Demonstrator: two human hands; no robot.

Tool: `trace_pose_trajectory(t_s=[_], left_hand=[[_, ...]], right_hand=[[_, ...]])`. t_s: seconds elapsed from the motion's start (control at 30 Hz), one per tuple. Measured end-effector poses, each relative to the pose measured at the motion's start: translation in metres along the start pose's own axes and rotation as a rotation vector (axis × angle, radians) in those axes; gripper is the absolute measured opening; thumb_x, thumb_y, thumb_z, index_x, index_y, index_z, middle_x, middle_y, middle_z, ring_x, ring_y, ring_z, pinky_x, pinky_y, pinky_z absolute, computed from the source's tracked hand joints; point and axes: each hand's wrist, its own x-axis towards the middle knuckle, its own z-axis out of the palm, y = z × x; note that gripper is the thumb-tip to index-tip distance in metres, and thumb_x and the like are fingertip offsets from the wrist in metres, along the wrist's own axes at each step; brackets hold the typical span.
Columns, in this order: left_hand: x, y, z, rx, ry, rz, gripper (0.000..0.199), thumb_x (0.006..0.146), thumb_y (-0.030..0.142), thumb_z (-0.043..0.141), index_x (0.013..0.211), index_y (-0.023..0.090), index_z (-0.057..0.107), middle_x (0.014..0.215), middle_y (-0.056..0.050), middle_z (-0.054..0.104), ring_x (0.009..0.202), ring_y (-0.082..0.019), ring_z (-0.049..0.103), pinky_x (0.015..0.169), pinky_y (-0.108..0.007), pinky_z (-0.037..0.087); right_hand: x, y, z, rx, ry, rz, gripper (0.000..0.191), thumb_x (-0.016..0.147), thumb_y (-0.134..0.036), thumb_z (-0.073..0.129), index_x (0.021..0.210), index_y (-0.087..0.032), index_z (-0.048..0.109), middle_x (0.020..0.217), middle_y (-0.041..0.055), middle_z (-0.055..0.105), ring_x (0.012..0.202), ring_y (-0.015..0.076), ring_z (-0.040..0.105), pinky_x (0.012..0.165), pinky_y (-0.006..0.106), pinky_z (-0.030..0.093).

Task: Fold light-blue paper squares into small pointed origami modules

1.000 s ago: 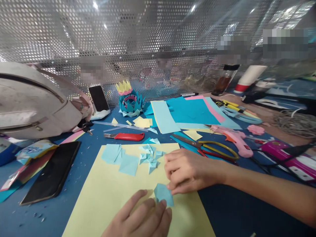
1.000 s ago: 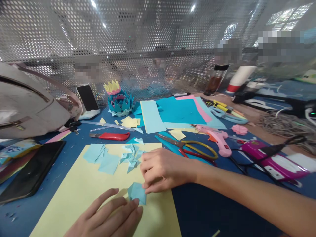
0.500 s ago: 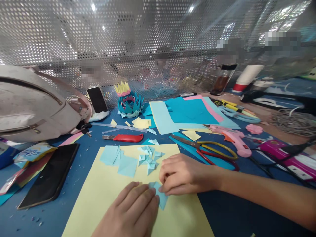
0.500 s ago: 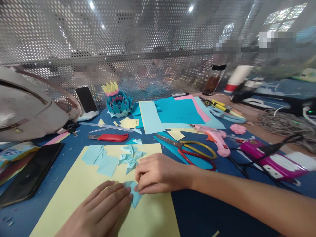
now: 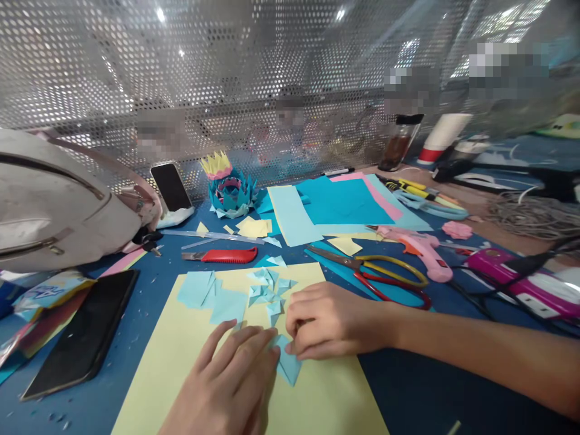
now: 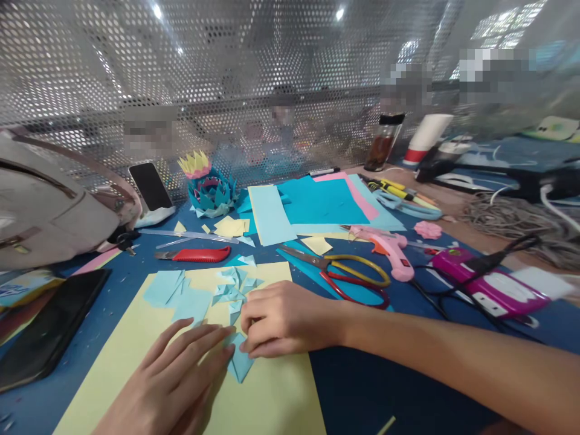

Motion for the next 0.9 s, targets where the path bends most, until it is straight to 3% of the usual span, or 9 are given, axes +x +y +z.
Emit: trace_pose_trajectory(t_s=[0.23,0.3,0.37,0.47,0.67,0.9], left_hand=[[0.013,-0.005,-0.009,-0.105,0.046,-0.016,0.033,0.100,0.010,0.042,0.118,0.013,0.069,0.119,-0.005,0.073,0.111,-0.016,0.063,0.116,-0.031,0.034],[0.012,-0.006,-0.008,-0.113,0.003,-0.003,0.033,0.100,0.010,0.043,0.121,0.012,0.068,0.121,-0.005,0.073,0.113,-0.016,0.063,0.117,-0.031,0.033],[0.009,-0.007,-0.004,-0.114,0.001,-0.009,0.031,0.099,0.011,0.044,0.118,0.013,0.068,0.122,-0.006,0.072,0.113,-0.017,0.064,0.116,-0.034,0.037],[0.004,-0.007,0.004,-0.129,0.090,-0.050,0.035,0.100,0.012,0.039,0.117,0.016,0.069,0.122,-0.008,0.072,0.114,-0.019,0.063,0.113,-0.038,0.041],[0.000,-0.007,0.011,-0.115,0.100,-0.038,0.036,0.099,0.011,0.038,0.117,0.016,0.069,0.121,-0.007,0.073,0.113,-0.018,0.063,0.115,-0.038,0.038],[0.007,-0.011,-0.007,-0.071,0.045,0.025,0.034,0.099,0.010,0.041,0.117,0.014,0.069,0.120,-0.007,0.074,0.112,-0.016,0.066,0.118,-0.037,0.038]], right_hand=[[-0.001,-0.001,-0.001,-0.022,-0.008,0.029,0.014,0.100,-0.028,0.063,0.093,-0.019,0.072,0.092,0.0016,0.068,0.083,0.0131,0.057,0.070,0.028,0.041],[-0.001,-0.001,-0.001,-0.043,-0.001,0.043,0.015,0.100,-0.029,0.063,0.093,-0.020,0.073,0.091,0.0013,0.068,0.081,0.0133,0.057,0.067,0.029,0.039],[-0.002,-0.002,-0.001,-0.058,-0.008,0.051,0.016,0.101,-0.030,0.062,0.094,-0.021,0.073,0.091,0.0014,0.068,0.080,0.0137,0.056,0.067,0.029,0.037],[-0.003,-0.002,-0.001,-0.084,-0.021,0.052,0.016,0.102,-0.031,0.060,0.100,-0.021,0.073,0.093,0.0018,0.068,0.081,0.0139,0.056,0.068,0.030,0.036],[-0.004,-0.002,0.001,-0.118,-0.006,0.050,0.018,0.102,-0.033,0.061,0.109,-0.022,0.073,0.092,0.0013,0.067,0.080,0.0142,0.055,0.067,0.030,0.035],[-0.005,-0.003,0.000,-0.134,-0.026,0.088,0.023,0.103,-0.037,0.058,0.108,-0.021,0.072,0.091,0.0015,0.066,0.079,0.0141,0.053,0.066,0.031,0.036]])
